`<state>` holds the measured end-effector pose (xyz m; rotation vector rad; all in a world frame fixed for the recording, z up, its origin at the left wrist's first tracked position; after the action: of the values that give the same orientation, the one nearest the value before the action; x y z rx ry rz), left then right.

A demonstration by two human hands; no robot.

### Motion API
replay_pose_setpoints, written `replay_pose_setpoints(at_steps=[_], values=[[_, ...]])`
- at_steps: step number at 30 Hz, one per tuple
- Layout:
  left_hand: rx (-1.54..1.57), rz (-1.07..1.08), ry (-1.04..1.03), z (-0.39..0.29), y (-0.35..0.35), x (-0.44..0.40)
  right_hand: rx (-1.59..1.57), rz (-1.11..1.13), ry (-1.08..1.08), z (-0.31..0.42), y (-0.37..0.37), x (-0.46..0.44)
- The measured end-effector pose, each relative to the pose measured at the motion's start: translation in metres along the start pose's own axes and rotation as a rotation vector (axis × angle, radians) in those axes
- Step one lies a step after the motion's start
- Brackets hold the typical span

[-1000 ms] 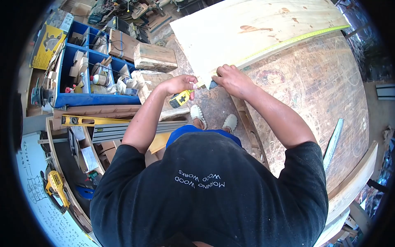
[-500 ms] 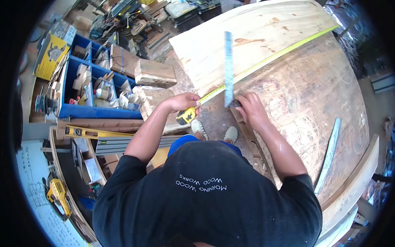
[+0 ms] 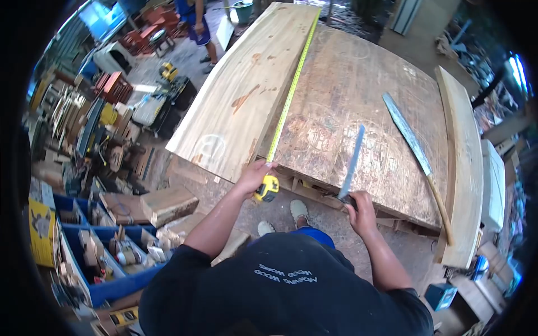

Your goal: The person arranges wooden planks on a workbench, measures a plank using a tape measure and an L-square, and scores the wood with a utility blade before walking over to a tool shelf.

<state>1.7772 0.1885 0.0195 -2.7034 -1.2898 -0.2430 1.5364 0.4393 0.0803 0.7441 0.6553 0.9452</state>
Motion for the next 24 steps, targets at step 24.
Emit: replay_pose_setpoints(at_steps=[24], values=[[-0.218,-0.150,-0.126,-0.060,-0.217,-0.254,-0.308,-0.011,-0.329,-0.190,0.110,0.120]])
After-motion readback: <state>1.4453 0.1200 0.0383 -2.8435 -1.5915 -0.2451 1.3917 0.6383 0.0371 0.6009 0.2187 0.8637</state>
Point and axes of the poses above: each hand's wrist, its own x-axis away from the middle knuckle, its own y-axis out of the back of the hand, z = x × y, the point moved 2 cm from there along -x, towards the middle knuckle, and after that the axes turned 13 degrees about -y, right-handed, at the moved point
